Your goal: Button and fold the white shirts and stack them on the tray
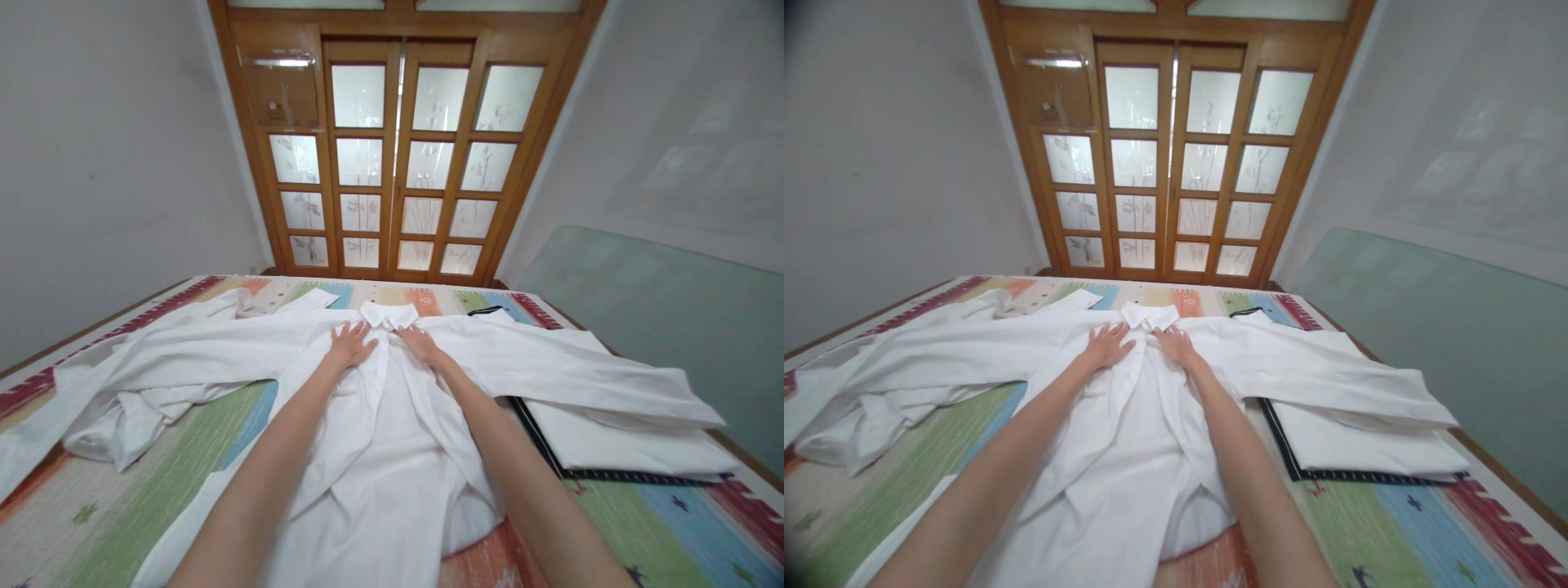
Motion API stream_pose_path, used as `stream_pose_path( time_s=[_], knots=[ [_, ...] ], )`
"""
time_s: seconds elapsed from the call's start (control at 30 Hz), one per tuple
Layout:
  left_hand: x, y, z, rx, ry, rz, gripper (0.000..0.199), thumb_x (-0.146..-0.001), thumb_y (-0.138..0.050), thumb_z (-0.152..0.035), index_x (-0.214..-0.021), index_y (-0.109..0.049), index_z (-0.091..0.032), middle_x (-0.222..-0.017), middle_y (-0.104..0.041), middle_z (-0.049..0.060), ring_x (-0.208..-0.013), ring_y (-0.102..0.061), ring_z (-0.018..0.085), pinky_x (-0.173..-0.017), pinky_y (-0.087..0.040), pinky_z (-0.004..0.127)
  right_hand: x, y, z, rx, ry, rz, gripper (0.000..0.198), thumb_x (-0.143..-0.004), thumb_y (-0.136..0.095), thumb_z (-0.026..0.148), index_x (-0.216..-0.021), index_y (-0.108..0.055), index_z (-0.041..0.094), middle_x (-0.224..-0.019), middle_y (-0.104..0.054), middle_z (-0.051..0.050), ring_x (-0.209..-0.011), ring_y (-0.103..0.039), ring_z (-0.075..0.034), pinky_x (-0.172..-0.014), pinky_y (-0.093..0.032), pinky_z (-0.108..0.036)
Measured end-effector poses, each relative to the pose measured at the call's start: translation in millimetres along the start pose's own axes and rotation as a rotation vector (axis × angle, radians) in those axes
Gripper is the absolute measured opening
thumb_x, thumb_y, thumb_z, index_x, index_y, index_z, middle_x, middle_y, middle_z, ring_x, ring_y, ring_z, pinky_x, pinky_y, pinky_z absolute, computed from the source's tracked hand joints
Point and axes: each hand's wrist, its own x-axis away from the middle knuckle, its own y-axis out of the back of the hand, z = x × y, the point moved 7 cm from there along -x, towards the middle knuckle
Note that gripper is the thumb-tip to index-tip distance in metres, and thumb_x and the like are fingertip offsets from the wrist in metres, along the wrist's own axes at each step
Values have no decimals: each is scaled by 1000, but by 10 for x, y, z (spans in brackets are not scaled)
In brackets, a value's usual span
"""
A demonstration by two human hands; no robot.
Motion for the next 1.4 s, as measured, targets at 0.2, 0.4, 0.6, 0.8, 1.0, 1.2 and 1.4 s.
stream_pose_path(
  time_s=[0.2, 0.4, 0.6, 0.8, 1.0, 1.2, 1.4],
  knots=[
    [-169, -52, -1, -12, -4, -17, 69, -90, -33, -63, -151, -35, -31, -161, -26, 7, -148, -14, 42, -111, -7, 72, -207, -16, -79, 57, -53, 66, 55, -101, -22, 41, -154, -27, 28, -163, -19, -2, -150, -11, -26, -119, -10, -51],
    [-260, -92, 17, -39, 11, -9, 74, -90, -31, -66, -154, -29, -29, -162, -21, 6, -148, -10, 42, -111, -4, 71, -323, -8, -100, 54, -108, 51, 62, -97, -23, 53, -156, -19, 33, -164, -13, 1, -151, -5, -30, -118, -6, -54],
    [-230, -128, 28, -61, 19, -52, 73, -91, -26, -67, -154, -26, -32, -162, -21, 3, -149, -10, 39, -114, -4, 68, -373, -27, -119, 32, -233, -11, 64, -95, -20, 60, -156, -19, 36, -165, -9, 1, -150, -3, -33, -116, -3, -60],
    [-240, -116, 31, -38, 20, -45, 69, -92, -26, -64, -154, -28, -32, -162, -22, 4, -149, -10, 38, -114, -3, 68, -345, 36, -137, -15, -128, 54, 64, -96, -24, 59, -155, -23, 33, -164, -12, 0, -150, -3, -35, -117, -3, -59],
    [-146, -59, -110, -41, -129, -118, 56, -98, -24, -38, -151, -35, -23, -159, -31, 7, -149, -15, 32, -117, -8, 62, -122, 44, -193, -46, 58, -26, 54, -101, -21, 31, -153, -33, 22, -161, -24, -2, -150, -16, -22, -120, -11, -43],
    [-128, -92, -259, -5, -348, -95, 54, -98, -28, -32, -150, -38, -22, -155, -39, 6, -148, -24, 26, -119, -18, 49, -11, -9, -151, 12, 99, -93, 50, -101, -32, 30, -150, -38, 27, -157, -32, 0, -148, -23, -20, -120, -16, -43],
    [-321, -129, -210, -59, -244, 16, 57, -100, -22, -41, -155, -26, -26, -157, -36, 5, -149, -15, 30, -118, -10, 58, -6, -26, -118, 164, 172, -102, 46, -102, -33, 25, -147, -44, 29, -158, -29, -2, -148, -22, -25, -119, -20, -49]
  ],
)
